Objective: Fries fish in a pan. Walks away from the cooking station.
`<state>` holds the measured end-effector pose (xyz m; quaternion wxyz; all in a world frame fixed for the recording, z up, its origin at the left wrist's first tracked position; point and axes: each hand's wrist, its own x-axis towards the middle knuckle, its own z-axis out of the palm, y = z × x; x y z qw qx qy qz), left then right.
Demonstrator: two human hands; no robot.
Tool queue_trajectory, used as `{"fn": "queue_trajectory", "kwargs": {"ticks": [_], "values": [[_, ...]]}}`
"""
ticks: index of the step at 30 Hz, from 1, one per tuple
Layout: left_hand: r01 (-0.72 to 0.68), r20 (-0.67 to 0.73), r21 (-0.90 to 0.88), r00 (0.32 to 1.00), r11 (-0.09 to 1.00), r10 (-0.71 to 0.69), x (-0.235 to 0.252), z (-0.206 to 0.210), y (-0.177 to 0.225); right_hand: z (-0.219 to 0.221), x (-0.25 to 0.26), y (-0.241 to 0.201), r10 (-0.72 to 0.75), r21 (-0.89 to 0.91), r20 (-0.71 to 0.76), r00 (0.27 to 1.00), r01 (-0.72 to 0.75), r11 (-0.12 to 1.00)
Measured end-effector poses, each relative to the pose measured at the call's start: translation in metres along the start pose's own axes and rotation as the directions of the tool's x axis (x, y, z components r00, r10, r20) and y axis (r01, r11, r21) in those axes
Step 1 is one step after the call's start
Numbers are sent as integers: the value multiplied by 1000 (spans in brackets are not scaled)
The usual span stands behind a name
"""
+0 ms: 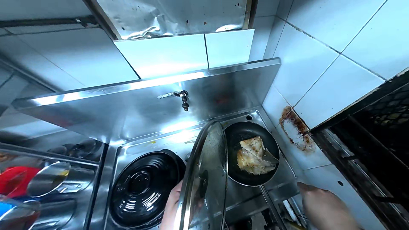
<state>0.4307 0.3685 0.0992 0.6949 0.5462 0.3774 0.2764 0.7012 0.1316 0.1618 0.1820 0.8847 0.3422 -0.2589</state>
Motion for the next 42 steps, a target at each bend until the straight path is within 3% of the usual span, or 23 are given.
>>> {"fn": "queue_trajectory", "kwargs": {"ticks": [3, 12, 18, 22, 26, 29, 32, 34, 36, 39, 40, 42], "values": [[-4, 9, 9, 1000, 1000, 4, 0, -1, 0, -2, -3, -12, 47, 63, 96, 994, -53, 997], [31, 12, 35, 999, 999, -31, 4, -6, 0, 8, -21, -31, 61, 192, 153, 986, -90, 977], [13, 42, 36, 999, 999, -14, 13, -7, -6, 18, -29, -12, 87, 375, -42, 995, -65, 925], [5, 35, 24, 999, 1000, -6, 11, -10, -11, -12, 21, -2, 88, 269, -242, 966, -20, 963], [11, 5, -6, 1000, 1000, -11, 0, -7, -12, -45, 92, -8, -25, 30, -174, 985, 30, 999], [22, -5, 14, 1000, 1000, -22, -6, -6, -12, -42, 101, -6, -60, -55, -100, 993, 55, 997], [23, -3, 24, 1000, 999, -23, -8, -6, -15, -27, 88, 8, -35, 7, -93, 995, 36, 999], [27, -9, 18, 1000, 999, -27, -7, -4, -15, -13, 83, 25, 29, 149, -184, 982, -1, 989], [27, -6, 5, 1000, 1000, -27, -6, -2, -13, 8, 81, 41, 123, 455, -252, 960, 6, 890], [35, -25, 2, 999, 999, -35, -6, 0, -8, 44, 74, 48, 212, 871, -152, 965, 29, 490], [39, -36, 4, 999, 999, -38, -7, 1, -6, 55, 70, 44, 219, 929, -98, 971, 10, 370], [48, -47, 20, 998, 999, -48, -7, 3, -4, 75, 67, 35, 213, 947, -35, 977, -36, 320]]}}
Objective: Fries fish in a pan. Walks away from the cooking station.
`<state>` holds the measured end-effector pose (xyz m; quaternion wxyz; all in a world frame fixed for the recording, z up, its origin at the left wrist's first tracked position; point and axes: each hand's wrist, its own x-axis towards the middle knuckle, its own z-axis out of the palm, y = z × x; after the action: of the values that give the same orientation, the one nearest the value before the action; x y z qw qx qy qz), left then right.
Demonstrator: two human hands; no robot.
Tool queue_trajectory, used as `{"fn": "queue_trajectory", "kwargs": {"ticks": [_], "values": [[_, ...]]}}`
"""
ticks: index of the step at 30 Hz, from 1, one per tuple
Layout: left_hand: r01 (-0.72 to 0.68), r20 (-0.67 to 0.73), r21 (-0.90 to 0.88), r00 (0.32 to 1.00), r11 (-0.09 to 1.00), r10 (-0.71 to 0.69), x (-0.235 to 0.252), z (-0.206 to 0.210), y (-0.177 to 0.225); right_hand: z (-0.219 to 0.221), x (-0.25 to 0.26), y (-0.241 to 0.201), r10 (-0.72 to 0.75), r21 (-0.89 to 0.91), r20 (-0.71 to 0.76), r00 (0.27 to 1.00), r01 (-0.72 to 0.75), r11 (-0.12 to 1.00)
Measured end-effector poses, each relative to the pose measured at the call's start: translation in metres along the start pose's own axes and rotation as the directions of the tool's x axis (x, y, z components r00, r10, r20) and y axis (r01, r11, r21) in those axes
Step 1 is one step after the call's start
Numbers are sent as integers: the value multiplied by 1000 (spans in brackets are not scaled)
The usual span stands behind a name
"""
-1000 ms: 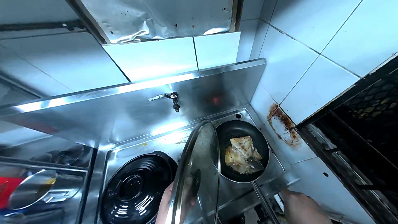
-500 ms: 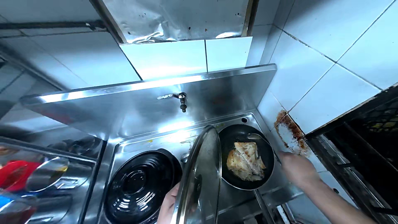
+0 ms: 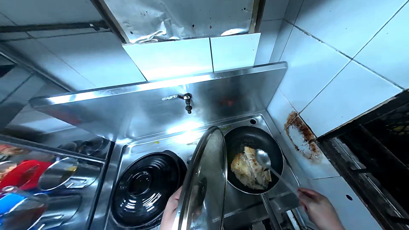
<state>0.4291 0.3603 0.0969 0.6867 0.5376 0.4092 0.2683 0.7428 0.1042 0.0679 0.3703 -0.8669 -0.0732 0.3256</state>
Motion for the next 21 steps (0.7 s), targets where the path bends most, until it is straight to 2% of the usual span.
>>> {"fn": "queue_trajectory", "kwargs": {"ticks": [4, 11, 13, 17, 21], "values": [[3, -2, 34, 1000, 999, -2, 1, 4, 1, 16, 10, 26, -19, -208, -2, 1000, 18, 978], [-8, 21, 4, 1000, 1000, 8, 2, 8, -1, 14, 7, 6, -15, -460, 11, 1000, 18, 888], [-1, 22, 6, 1000, 1000, 1, 0, 9, -2, 11, 7, 2, -16, -451, 23, 1000, 24, 892], [-3, 16, 11, 1000, 1000, 3, 0, 8, 1, 12, 9, -12, -50, -255, 2, 999, 49, 966], [-28, 14, 1, 1000, 1000, 28, 0, 7, 5, 29, 10, -18, -24, -379, 24, 999, 31, 925]]}}
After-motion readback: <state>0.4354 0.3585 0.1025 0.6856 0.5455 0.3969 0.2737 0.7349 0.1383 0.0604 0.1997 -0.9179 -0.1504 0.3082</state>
